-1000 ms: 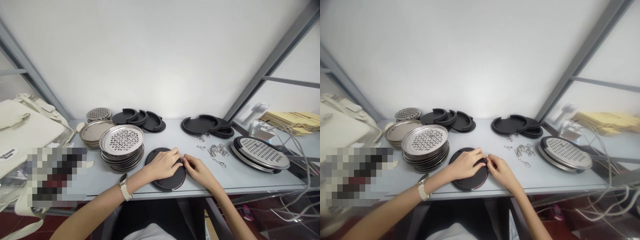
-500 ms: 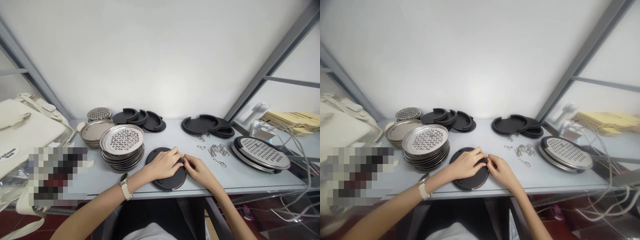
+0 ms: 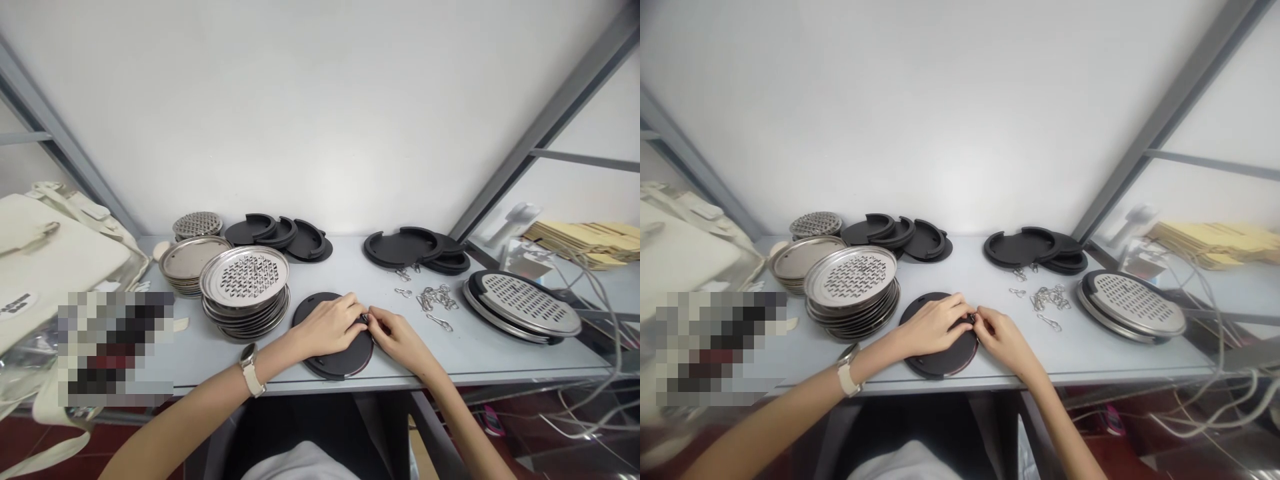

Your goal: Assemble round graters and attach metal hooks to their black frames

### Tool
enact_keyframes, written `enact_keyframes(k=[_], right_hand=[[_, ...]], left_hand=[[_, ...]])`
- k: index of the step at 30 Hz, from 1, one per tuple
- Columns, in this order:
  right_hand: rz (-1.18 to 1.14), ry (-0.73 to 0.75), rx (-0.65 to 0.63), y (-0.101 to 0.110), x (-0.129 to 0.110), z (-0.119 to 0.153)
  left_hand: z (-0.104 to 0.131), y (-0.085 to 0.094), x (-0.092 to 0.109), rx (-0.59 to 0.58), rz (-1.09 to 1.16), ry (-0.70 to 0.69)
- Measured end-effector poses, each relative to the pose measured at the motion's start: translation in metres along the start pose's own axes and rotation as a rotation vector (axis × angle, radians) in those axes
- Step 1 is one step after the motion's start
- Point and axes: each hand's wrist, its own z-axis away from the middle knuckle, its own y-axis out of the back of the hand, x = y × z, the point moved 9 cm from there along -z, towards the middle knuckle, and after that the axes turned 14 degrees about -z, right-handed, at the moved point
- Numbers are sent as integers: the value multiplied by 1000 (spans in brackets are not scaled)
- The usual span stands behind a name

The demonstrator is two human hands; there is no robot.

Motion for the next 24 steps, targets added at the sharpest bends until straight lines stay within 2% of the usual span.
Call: enact_keyframes(k=[13,24], right_hand=[[25,15,8,0,-5,-1],[23,32,8,0,-7,-1]], left_hand=[[0,5,3,55,8,-29],[0,5,3,43,13,-30]])
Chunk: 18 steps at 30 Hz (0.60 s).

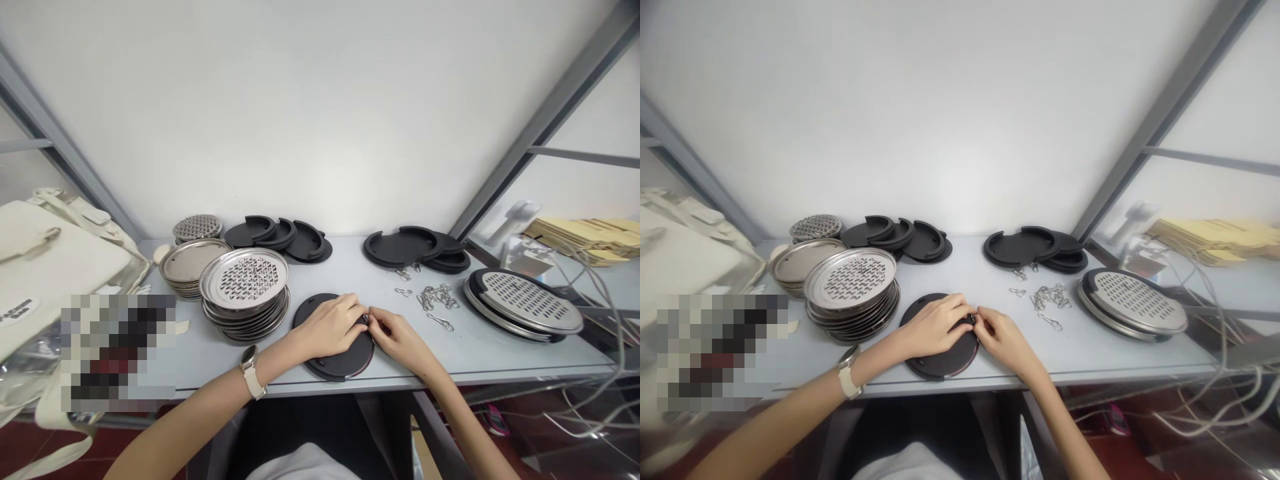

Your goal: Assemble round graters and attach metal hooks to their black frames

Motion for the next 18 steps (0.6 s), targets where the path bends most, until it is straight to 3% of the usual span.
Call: enact_keyframes(k=[18], right_hand=[[-22,17,14,1,-1,0]], left_hand=[[-1,2,-3,32,98,26]])
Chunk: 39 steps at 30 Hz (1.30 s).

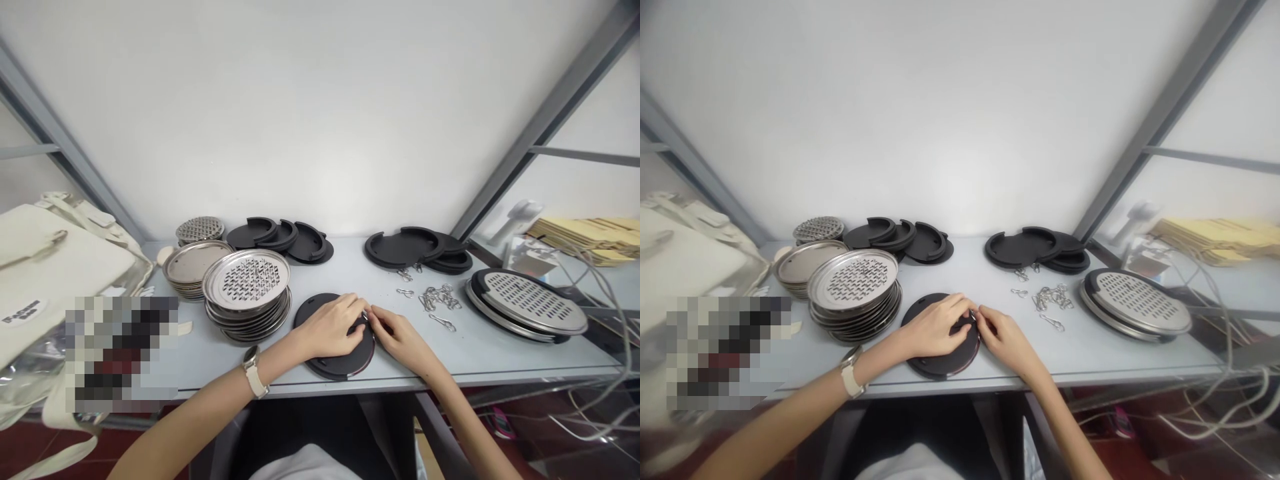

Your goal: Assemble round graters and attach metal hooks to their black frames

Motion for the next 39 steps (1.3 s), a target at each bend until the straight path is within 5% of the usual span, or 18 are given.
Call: enact_keyframes(k=[39], right_hand=[[-71,-17,13,1,3,1]], left_hand=[[-2,3,5,29,18,-54]])
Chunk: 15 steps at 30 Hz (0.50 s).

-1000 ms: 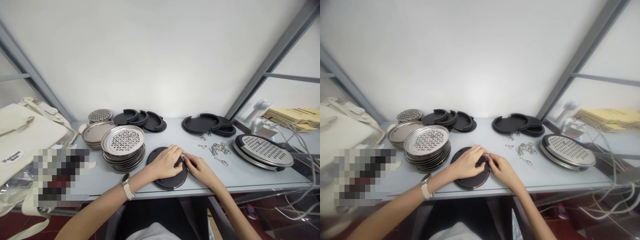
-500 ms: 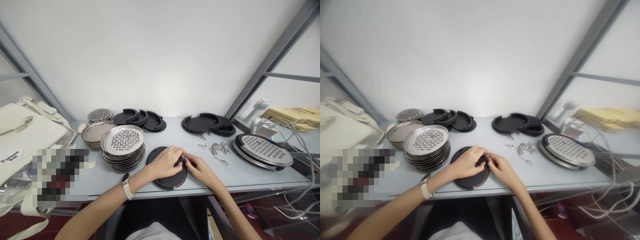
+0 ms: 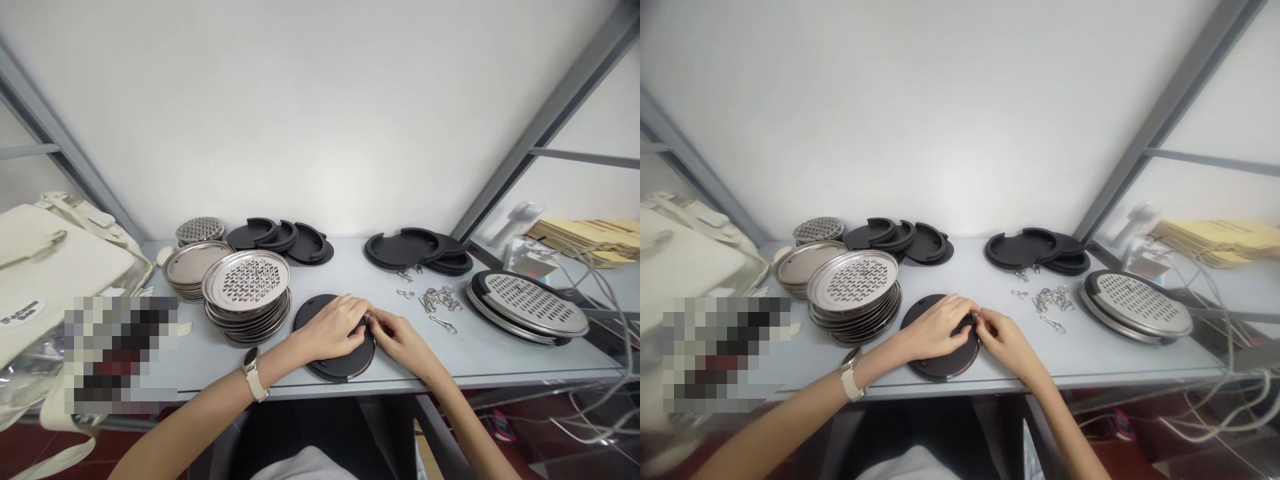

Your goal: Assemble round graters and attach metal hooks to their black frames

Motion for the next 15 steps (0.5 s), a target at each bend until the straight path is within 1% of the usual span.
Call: enact_keyframes(k=[6,15], right_hand=[[-17,-17,2,-1,3,0],[-54,-4,15,1,-1,-1]], left_hand=[[0,1,0,16,-6,-10],[1,0,1,26,-27,-19]])
